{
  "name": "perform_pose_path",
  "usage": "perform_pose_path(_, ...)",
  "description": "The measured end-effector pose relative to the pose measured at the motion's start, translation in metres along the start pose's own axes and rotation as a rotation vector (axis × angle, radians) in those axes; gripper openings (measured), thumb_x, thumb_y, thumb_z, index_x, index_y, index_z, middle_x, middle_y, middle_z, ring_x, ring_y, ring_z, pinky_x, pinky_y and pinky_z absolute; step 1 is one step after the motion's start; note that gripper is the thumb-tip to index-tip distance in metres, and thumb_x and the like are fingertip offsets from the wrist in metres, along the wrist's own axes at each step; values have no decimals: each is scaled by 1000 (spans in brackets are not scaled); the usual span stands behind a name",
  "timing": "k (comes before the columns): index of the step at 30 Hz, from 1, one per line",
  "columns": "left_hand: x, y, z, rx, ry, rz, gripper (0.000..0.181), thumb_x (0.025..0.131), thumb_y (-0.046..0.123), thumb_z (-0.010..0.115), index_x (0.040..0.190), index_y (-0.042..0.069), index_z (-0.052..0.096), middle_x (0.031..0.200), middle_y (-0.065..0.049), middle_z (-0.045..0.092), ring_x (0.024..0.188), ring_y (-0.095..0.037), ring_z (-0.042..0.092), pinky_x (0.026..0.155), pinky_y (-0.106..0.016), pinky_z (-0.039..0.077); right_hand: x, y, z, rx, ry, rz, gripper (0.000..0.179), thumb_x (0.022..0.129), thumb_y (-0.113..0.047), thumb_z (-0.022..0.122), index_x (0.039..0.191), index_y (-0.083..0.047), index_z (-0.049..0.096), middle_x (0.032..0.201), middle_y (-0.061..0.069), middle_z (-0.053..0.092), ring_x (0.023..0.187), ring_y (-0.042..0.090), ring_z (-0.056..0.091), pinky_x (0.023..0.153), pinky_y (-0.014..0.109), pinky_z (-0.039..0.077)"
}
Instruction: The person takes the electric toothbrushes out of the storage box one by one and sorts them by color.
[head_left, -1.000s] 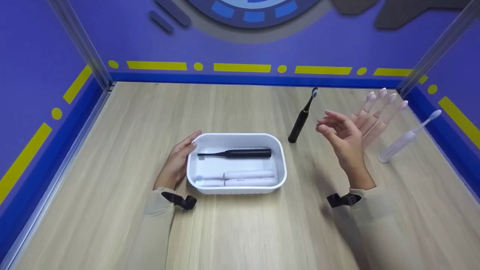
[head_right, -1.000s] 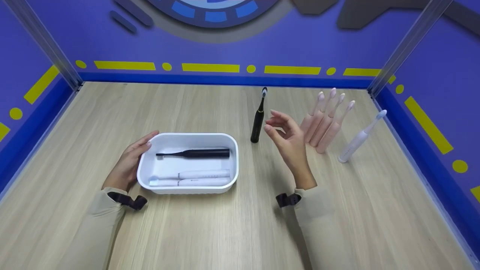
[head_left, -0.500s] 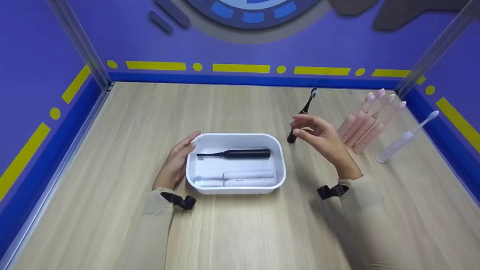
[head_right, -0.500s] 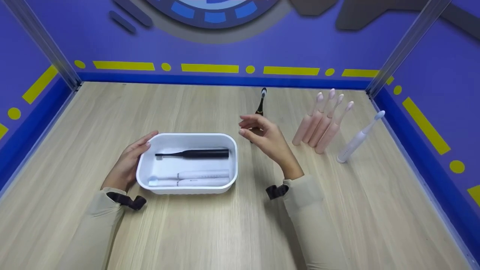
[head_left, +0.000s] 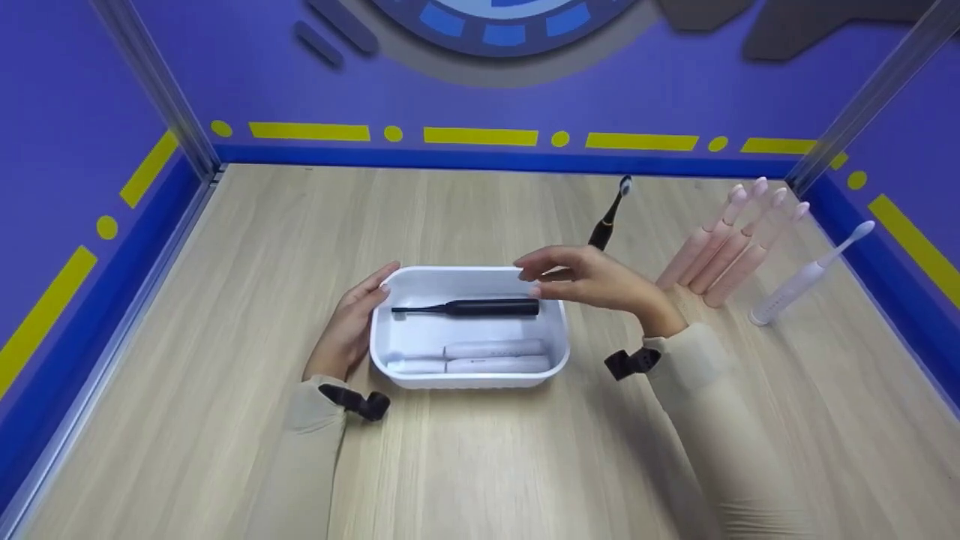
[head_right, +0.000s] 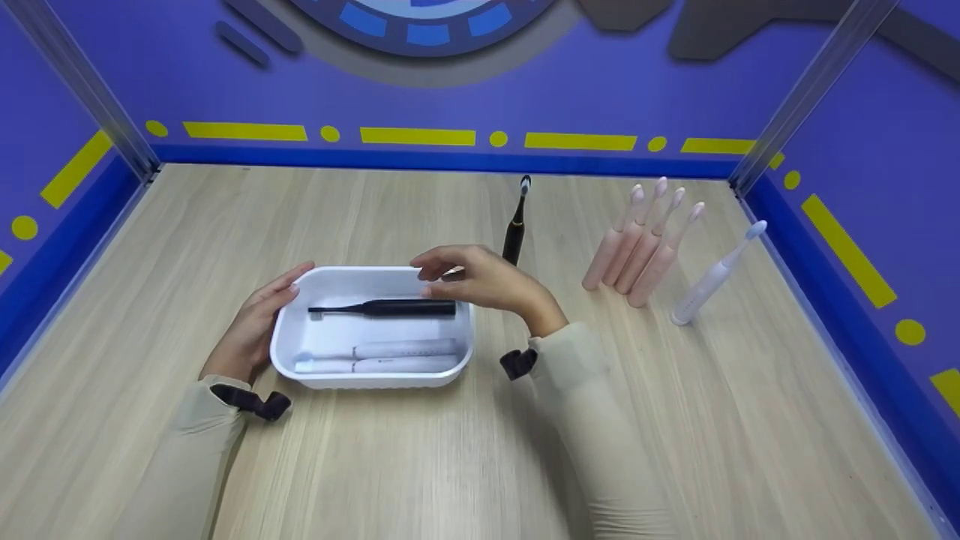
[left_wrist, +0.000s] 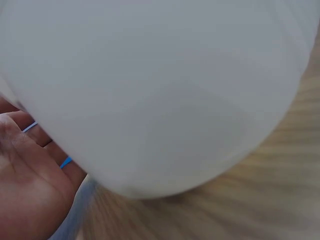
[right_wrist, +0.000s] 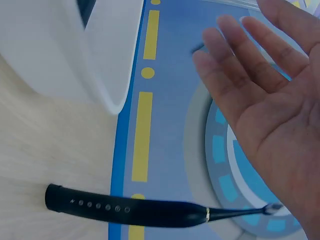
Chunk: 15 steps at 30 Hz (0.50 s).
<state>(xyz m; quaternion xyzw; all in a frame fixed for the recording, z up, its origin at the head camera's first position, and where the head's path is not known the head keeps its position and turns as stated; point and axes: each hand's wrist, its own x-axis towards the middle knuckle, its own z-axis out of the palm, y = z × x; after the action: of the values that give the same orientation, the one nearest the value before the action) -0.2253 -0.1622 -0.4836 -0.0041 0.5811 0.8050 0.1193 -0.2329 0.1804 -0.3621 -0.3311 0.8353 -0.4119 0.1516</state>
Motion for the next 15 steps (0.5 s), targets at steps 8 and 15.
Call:
perform_pose_path(8,0,1,1,-4,-12,-6,48,102,9,40,149,8,34,158,-6,29,145,-19,28,119,-32,25,17,-7,6,-72,-125,26,40,90,-24,68,128,-12,61,117,11,68,111,21,62,97,39,51)
perform_pose_path(15,-1,1,1,-25,-17,7,48,102,7,40,149,5,33,157,-10,29,144,-22,30,120,-34,25,35,-13,13,-125,-275,52,40,91,-21,67,128,-8,60,115,12,69,109,20,63,98,35,52)
